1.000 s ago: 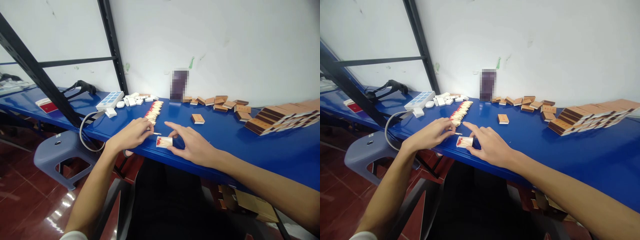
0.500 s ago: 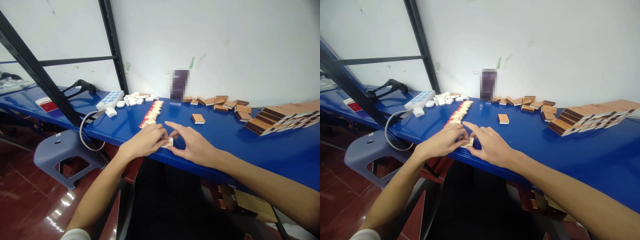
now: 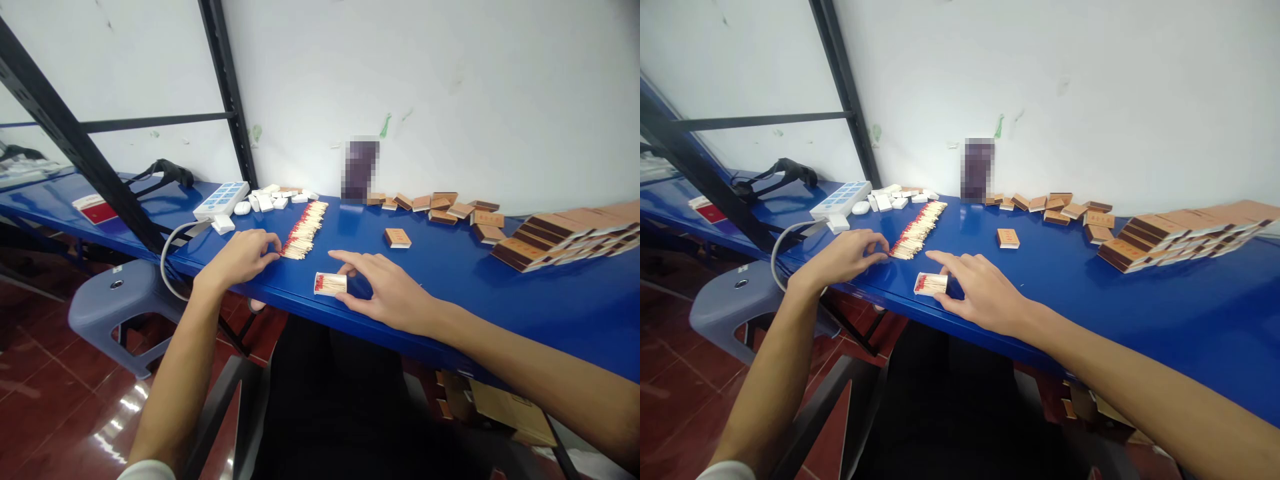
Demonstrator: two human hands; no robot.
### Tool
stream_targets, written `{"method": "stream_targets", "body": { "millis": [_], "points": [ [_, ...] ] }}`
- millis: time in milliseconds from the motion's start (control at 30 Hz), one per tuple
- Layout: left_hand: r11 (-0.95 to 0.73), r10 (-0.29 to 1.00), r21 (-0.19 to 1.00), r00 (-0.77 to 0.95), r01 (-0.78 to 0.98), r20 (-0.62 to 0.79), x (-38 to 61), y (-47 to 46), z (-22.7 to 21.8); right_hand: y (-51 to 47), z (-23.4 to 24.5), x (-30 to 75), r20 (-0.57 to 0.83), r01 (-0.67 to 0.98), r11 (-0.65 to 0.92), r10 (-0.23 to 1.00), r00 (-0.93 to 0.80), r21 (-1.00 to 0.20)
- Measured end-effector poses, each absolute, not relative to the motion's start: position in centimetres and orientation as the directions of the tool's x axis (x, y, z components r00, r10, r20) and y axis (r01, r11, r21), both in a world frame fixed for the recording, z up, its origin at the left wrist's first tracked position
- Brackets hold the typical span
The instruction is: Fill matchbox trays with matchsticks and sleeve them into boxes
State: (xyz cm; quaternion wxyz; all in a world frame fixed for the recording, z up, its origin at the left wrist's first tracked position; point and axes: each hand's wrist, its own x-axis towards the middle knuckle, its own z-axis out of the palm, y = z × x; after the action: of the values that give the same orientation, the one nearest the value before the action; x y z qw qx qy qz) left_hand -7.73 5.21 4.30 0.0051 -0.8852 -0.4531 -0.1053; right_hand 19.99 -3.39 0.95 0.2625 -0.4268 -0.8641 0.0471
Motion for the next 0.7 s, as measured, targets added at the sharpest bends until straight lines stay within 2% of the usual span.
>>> {"method": "stream_targets", "body": {
  "millis": [700],
  "points": [
    [-0.636, 0.767, 0.101, 0.613, 0.765, 0.188, -6.6, 5.7, 3.4, -3.5, 1.4, 19.8, 0.397, 0.723, 0.634, 0.759, -0.516, -0.275]
  ]
}}
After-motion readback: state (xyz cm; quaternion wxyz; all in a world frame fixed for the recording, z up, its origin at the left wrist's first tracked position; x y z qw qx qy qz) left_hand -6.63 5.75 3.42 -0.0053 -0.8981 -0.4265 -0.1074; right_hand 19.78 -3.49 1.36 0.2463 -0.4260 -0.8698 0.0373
